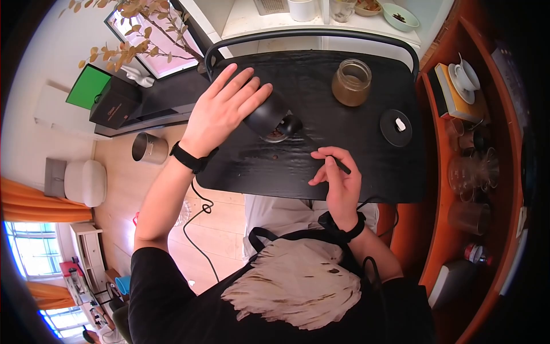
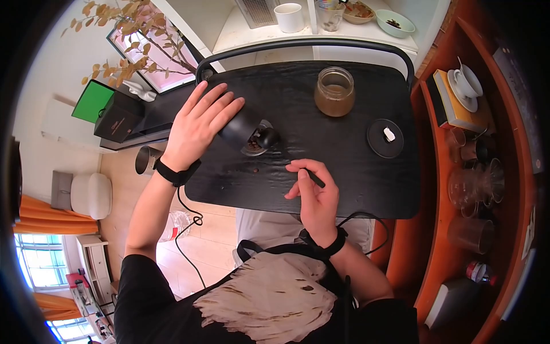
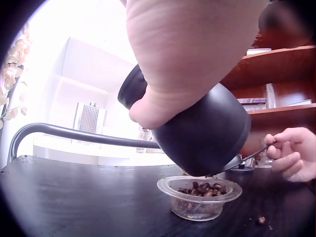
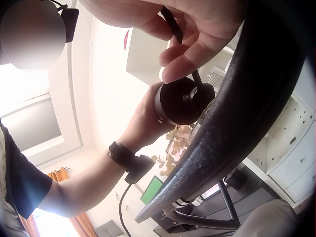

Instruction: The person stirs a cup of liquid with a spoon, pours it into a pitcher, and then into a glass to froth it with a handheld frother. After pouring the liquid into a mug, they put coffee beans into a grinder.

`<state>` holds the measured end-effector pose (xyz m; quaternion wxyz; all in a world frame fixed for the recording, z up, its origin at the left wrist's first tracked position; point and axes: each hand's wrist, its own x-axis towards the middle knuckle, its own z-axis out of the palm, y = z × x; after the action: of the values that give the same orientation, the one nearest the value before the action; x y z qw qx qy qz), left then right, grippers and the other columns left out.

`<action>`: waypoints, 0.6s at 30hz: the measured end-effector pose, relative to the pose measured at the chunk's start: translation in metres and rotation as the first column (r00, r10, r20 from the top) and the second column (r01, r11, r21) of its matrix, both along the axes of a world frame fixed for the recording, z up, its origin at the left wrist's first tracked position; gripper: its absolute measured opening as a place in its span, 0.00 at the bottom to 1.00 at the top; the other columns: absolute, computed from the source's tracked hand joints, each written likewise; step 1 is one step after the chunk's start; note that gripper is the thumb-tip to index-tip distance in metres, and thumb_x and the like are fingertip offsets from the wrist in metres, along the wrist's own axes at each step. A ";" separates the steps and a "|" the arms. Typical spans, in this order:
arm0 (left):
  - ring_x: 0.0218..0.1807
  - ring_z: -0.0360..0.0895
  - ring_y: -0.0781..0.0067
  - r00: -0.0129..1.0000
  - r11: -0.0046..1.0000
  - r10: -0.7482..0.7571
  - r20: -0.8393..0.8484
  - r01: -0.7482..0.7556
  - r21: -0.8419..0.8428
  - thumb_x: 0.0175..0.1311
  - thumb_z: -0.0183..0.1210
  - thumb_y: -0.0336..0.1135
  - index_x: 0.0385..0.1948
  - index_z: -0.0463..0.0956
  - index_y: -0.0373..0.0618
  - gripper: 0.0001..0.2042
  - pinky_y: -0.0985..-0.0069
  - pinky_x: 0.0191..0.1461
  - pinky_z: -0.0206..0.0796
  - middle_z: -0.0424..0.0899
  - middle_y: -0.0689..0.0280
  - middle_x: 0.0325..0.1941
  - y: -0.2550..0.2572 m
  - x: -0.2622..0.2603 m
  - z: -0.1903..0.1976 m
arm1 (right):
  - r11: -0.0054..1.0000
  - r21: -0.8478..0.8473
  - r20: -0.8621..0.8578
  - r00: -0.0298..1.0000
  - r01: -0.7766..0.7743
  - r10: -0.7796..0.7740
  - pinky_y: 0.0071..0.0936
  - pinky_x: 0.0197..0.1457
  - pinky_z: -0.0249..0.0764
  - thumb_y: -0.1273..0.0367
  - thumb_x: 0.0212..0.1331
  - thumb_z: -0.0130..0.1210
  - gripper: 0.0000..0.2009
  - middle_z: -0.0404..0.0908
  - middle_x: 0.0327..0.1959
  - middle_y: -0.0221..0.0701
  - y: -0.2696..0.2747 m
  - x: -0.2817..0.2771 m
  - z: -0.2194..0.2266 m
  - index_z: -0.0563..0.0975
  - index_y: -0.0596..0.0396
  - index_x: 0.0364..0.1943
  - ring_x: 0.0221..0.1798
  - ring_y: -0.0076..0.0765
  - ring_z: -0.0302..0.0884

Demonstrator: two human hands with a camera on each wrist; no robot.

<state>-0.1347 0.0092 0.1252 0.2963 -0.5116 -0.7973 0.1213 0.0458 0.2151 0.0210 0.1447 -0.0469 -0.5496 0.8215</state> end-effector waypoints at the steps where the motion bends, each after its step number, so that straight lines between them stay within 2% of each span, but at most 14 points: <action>1: 0.69 0.74 0.67 1.000 1.000 0.000 0.000 0.000 0.000 0.60 0.57 0.28 0.62 0.76 0.53 0.25 0.60 0.80 0.58 0.82 0.70 0.59 0.000 -0.001 0.000 | 1.000 0.000 0.000 1.000 0.000 0.000 0.22 0.40 0.80 0.73 0.77 0.47 0.11 0.83 0.52 0.40 0.000 0.000 0.000 0.77 0.62 0.55 0.30 0.19 0.77; 18: 0.69 0.74 0.66 1.000 1.000 0.019 0.012 -0.019 -0.007 0.61 0.56 0.28 0.63 0.75 0.52 0.25 0.59 0.81 0.56 0.82 0.69 0.60 0.000 0.006 -0.001 | 1.000 -0.005 0.010 1.000 -0.010 0.010 0.22 0.40 0.79 0.72 0.77 0.48 0.11 0.83 0.52 0.40 0.000 0.000 0.000 0.77 0.62 0.55 0.30 0.19 0.76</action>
<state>-0.1290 0.0093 0.1239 0.2886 -0.5058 -0.8035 0.1235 0.0460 0.2154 0.0213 0.1381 -0.0486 -0.5483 0.8234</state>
